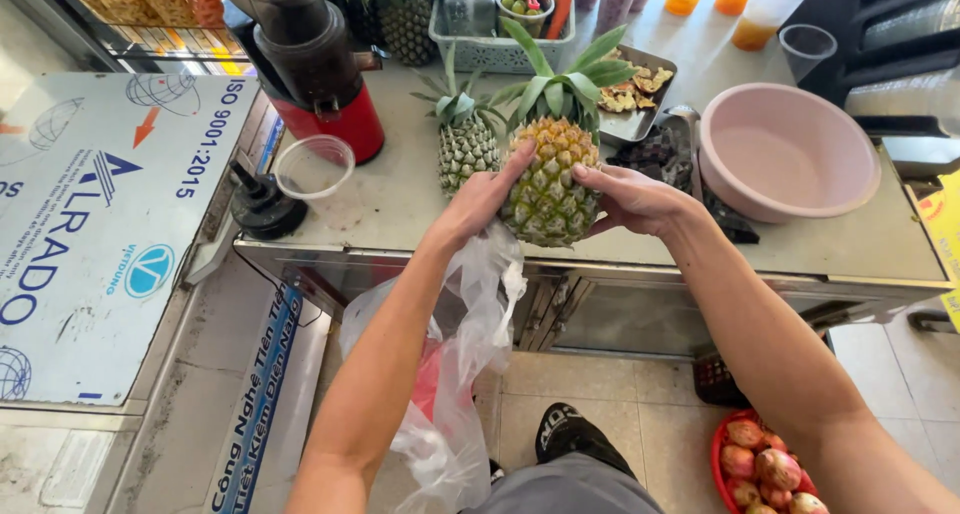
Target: The person repeatedly picks up pineapples from a plastic bag on the floor and places them on a metal counter next to a juice dispenser. They also handle a plastic bag, a pink bowl, and a metal tray containing food scraps.
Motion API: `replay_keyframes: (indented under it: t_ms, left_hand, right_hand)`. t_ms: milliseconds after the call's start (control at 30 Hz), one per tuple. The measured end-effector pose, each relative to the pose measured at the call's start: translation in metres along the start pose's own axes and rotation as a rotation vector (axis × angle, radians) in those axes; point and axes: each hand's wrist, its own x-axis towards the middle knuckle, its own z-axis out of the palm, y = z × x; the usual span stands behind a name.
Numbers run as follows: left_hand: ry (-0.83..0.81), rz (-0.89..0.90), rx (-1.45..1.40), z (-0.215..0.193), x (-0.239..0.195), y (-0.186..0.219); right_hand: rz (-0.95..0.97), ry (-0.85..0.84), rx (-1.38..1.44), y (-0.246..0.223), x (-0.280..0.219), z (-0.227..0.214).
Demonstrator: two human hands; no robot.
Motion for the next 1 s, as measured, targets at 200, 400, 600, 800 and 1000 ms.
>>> replay_keyframes:
  t_ms: [200, 400, 600, 800, 1000]
  left_hand:
    - [0.184, 0.082, -0.247, -0.049, 0.024, -0.002]
    - [0.487, -0.163, 0.218, -0.083, 0.056, -0.029]
    - [0.309, -0.402, 0.461, -0.061, 0.105, -0.054]
    - [0.204, -0.523, 0.221, -0.074, 0.113, -0.081]
    - [0.262, -0.421, 0.157, -0.101, 0.048, -0.099]
  right_hand:
    - [-0.210, -0.152, 0.343, -0.023, 0.048, -0.007]
    - [-0.427, -0.123, 0.287, -0.079, 0.129, -0.015]
    - [-0.449, 0.042, 0.167, -0.119, 0.209, -0.016]
    - [-0.704, 0.061, -0.033, -0.104, 0.270, -0.026]
    - [-0.832, 0.150, -0.377, -0.079, 0.320, -0.025]
